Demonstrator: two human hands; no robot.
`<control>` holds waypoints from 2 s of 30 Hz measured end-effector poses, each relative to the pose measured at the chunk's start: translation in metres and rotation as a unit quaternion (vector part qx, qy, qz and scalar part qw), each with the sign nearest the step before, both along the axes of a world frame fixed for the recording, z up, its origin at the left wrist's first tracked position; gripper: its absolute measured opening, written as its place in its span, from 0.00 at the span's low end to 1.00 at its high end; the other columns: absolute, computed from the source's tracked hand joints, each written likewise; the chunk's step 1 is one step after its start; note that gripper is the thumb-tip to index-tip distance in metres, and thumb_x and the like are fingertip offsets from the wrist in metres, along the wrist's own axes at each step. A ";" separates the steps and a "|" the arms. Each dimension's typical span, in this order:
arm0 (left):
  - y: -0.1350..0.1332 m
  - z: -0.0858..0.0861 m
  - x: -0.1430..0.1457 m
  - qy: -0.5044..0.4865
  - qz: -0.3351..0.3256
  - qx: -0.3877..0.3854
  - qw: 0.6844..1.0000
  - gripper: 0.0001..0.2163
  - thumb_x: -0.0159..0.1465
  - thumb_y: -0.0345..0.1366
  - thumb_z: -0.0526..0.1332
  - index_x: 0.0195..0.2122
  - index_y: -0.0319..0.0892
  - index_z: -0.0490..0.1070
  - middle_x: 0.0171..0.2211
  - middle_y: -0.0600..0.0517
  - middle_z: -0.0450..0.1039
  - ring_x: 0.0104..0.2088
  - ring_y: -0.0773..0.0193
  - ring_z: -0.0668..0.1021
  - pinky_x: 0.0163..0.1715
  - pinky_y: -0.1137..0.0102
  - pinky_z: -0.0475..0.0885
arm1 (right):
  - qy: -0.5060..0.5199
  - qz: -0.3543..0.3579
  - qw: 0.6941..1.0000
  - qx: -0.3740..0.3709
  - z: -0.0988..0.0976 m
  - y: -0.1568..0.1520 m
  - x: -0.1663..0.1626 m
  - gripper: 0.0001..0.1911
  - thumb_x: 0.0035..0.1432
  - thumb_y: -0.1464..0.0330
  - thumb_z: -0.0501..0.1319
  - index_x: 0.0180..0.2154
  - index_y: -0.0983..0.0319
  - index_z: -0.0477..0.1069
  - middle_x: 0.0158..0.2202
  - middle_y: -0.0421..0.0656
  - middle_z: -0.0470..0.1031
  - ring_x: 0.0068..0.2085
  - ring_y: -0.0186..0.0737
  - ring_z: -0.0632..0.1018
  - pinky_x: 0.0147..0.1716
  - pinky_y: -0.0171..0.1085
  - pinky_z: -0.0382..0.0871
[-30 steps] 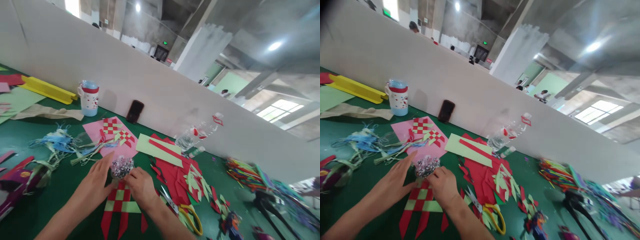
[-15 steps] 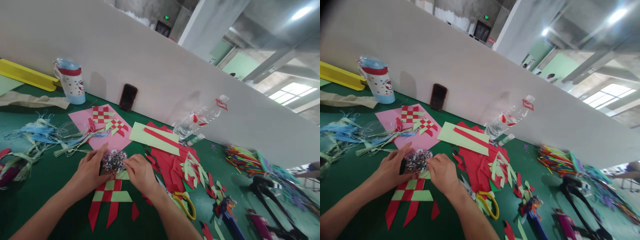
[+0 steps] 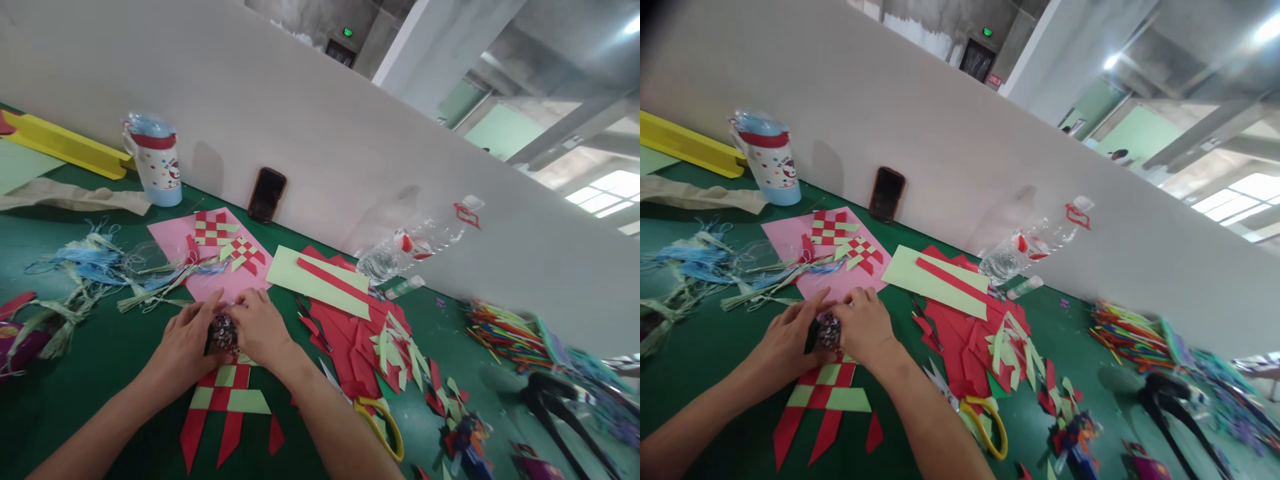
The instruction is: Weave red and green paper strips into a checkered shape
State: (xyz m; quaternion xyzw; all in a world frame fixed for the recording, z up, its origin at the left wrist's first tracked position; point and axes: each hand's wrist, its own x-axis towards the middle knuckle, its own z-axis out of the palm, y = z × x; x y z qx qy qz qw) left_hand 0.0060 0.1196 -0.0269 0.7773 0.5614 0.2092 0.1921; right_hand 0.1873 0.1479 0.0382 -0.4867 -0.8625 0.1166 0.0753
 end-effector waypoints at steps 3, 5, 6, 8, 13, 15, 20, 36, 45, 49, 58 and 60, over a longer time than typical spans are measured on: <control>0.000 0.002 0.000 -0.007 0.000 -0.006 1.000 0.48 0.59 0.40 0.66 0.75 0.50 0.39 0.64 0.44 0.73 0.65 0.39 0.70 0.57 0.50 0.67 | -0.012 0.013 0.999 -0.028 0.002 0.004 -0.004 0.17 0.64 0.75 0.63 0.51 0.54 0.81 0.53 0.47 0.71 0.52 0.50 0.69 0.52 0.46 0.70; 0.000 0.002 0.000 -0.007 0.003 -0.009 1.000 0.47 0.60 0.41 0.66 0.75 0.50 0.38 0.64 0.44 0.73 0.65 0.39 0.70 0.58 0.50 0.67 | -0.013 0.008 0.999 -0.029 0.004 0.006 -0.004 0.18 0.63 0.76 0.63 0.51 0.55 0.81 0.54 0.47 0.71 0.52 0.51 0.68 0.52 0.46 0.70; 0.000 0.002 0.000 -0.004 0.004 -0.011 1.000 0.47 0.60 0.41 0.66 0.75 0.49 0.38 0.63 0.43 0.73 0.65 0.39 0.70 0.59 0.50 0.66 | -0.009 0.002 1.000 -0.022 0.004 0.006 -0.003 0.18 0.63 0.77 0.62 0.51 0.56 0.81 0.54 0.48 0.71 0.53 0.51 0.68 0.53 0.46 0.69; 0.000 0.002 0.001 0.002 0.006 -0.011 1.000 0.48 0.60 0.41 0.66 0.75 0.48 0.37 0.62 0.42 0.74 0.65 0.38 0.69 0.58 0.49 0.66 | 0.007 -0.008 1.000 -0.003 0.005 0.006 0.002 0.19 0.64 0.79 0.60 0.52 0.59 0.80 0.53 0.49 0.71 0.53 0.50 0.68 0.54 0.45 0.69; -0.001 0.001 0.001 0.002 0.002 0.001 1.000 0.49 0.59 0.39 0.66 0.75 0.50 0.35 0.62 0.45 0.75 0.65 0.39 0.70 0.58 0.50 0.66 | 0.054 -0.024 0.998 0.032 0.008 -0.002 0.023 0.14 0.66 0.77 0.61 0.50 0.60 0.80 0.47 0.48 0.73 0.50 0.47 0.69 0.54 0.43 0.69; -0.001 0.001 0.001 -0.004 0.001 0.000 1.000 0.49 0.59 0.38 0.66 0.75 0.51 0.35 0.62 0.45 0.75 0.64 0.39 0.70 0.57 0.51 0.66 | 0.067 -0.038 0.996 0.036 0.009 -0.008 0.033 0.13 0.67 0.77 0.60 0.48 0.60 0.80 0.45 0.47 0.73 0.49 0.46 0.70 0.52 0.43 0.69; 0.000 0.000 0.001 -0.017 0.010 -0.013 1.000 0.46 0.59 0.40 0.66 0.75 0.51 0.40 0.61 0.44 0.74 0.63 0.40 0.71 0.56 0.51 0.67 | 0.085 -0.069 0.993 0.048 0.011 -0.025 0.053 0.14 0.68 0.78 0.59 0.47 0.60 0.80 0.45 0.48 0.74 0.47 0.46 0.72 0.47 0.42 0.70; -0.001 -0.003 0.000 -0.025 0.025 -0.015 0.999 0.43 0.60 0.41 0.65 0.74 0.53 0.45 0.62 0.46 0.74 0.64 0.41 0.71 0.57 0.50 0.68 | 0.050 -0.085 0.992 0.077 -0.003 -0.035 0.056 0.20 0.65 0.81 0.54 0.51 0.61 0.79 0.46 0.49 0.73 0.46 0.48 0.71 0.46 0.44 0.70; -0.001 -0.004 -0.001 -0.029 0.022 -0.017 0.999 0.43 0.60 0.41 0.65 0.74 0.54 0.46 0.63 0.47 0.73 0.63 0.41 0.71 0.56 0.50 0.69 | 0.030 -0.092 0.993 0.069 -0.003 -0.034 0.050 0.23 0.62 0.82 0.56 0.51 0.58 0.78 0.50 0.49 0.71 0.48 0.49 0.70 0.46 0.45 0.71; -0.002 -0.004 -0.001 -0.032 0.018 -0.008 0.999 0.42 0.61 0.41 0.65 0.74 0.54 0.46 0.64 0.48 0.72 0.64 0.41 0.71 0.57 0.49 0.68 | 0.036 -0.090 0.992 0.076 -0.004 -0.034 0.050 0.22 0.62 0.82 0.56 0.51 0.59 0.79 0.50 0.49 0.72 0.47 0.50 0.69 0.46 0.45 0.71; -0.001 -0.001 -0.001 -0.036 0.015 -0.016 0.999 0.42 0.60 0.39 0.66 0.73 0.55 0.47 0.64 0.49 0.73 0.63 0.41 0.72 0.57 0.51 0.68 | 0.016 -0.092 0.995 0.042 0.000 -0.022 0.040 0.11 0.68 0.74 0.60 0.45 0.60 0.81 0.50 0.50 0.72 0.50 0.52 0.69 0.50 0.48 0.71; -0.001 0.000 -0.001 -0.037 0.016 -0.018 0.999 0.42 0.60 0.39 0.66 0.73 0.55 0.46 0.64 0.48 0.73 0.64 0.42 0.71 0.57 0.51 0.68 | -0.001 -0.086 0.996 0.036 0.002 -0.022 0.040 0.12 0.67 0.75 0.59 0.45 0.60 0.81 0.51 0.50 0.72 0.50 0.52 0.68 0.50 0.49 0.70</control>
